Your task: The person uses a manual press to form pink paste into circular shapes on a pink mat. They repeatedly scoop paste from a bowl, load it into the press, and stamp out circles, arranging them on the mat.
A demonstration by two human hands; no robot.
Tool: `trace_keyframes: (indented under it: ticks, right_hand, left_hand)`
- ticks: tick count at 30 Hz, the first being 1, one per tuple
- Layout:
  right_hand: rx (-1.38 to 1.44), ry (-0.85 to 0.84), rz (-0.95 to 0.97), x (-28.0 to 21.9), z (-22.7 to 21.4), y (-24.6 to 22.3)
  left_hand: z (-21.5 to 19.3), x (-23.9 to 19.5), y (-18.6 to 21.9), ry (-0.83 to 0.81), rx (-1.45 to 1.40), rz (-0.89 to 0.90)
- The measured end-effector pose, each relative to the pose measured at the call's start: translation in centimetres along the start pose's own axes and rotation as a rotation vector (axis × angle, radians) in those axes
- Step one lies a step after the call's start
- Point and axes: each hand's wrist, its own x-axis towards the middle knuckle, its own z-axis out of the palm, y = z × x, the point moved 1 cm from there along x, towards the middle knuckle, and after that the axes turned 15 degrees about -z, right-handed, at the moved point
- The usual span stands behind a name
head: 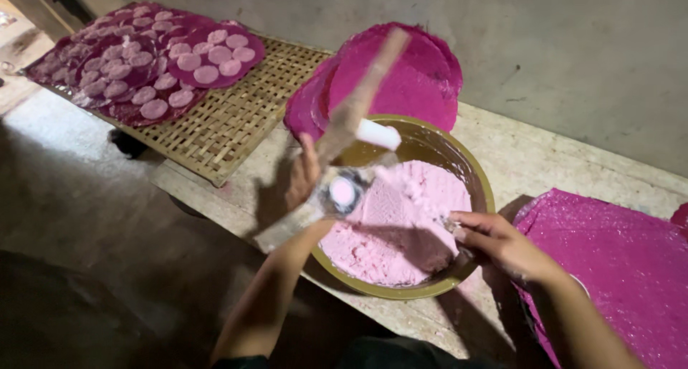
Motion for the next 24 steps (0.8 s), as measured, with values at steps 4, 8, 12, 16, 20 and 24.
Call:
trace_keyframes:
  ticks: [4, 8, 12, 16, 20, 24]
  right_hand:
    - [0.079, -0.011, 0.19, 0.9, 1.4, 0.6]
    - [-0.113, 0.001, -0.122, 5.2, 3.6, -2.0]
    - [0.509, 0.419, -0.771, 4.7, 3.2, -7.5]
    - [1.084, 0.453, -0.709, -1.9, 1.7, -11.0]
    - [0.864, 0.527, -0.798, -9.1, -3.4, -10.6]
    - [-0.048, 0.439, -0.931, -16.4, -6.3, -9.8]
  left_hand:
    - [-0.5, 1.4, -2.2, -0.001, -0.914, 0.349]
    - [0.6, -0.5, -2.8, -0.557, -1.335, -0.008]
    - [3.0, -8.8, 0.9, -1.508, -1.586, -0.084]
    - [5.2, -17.5, 5.5, -1.965, -1.315, -0.066]
    - [4.5, -19.9, 8.3, -1.423, -0.757, 0.391]
    - [2.5, -21.9, 12.6, -1.21, -0.456, 0.597]
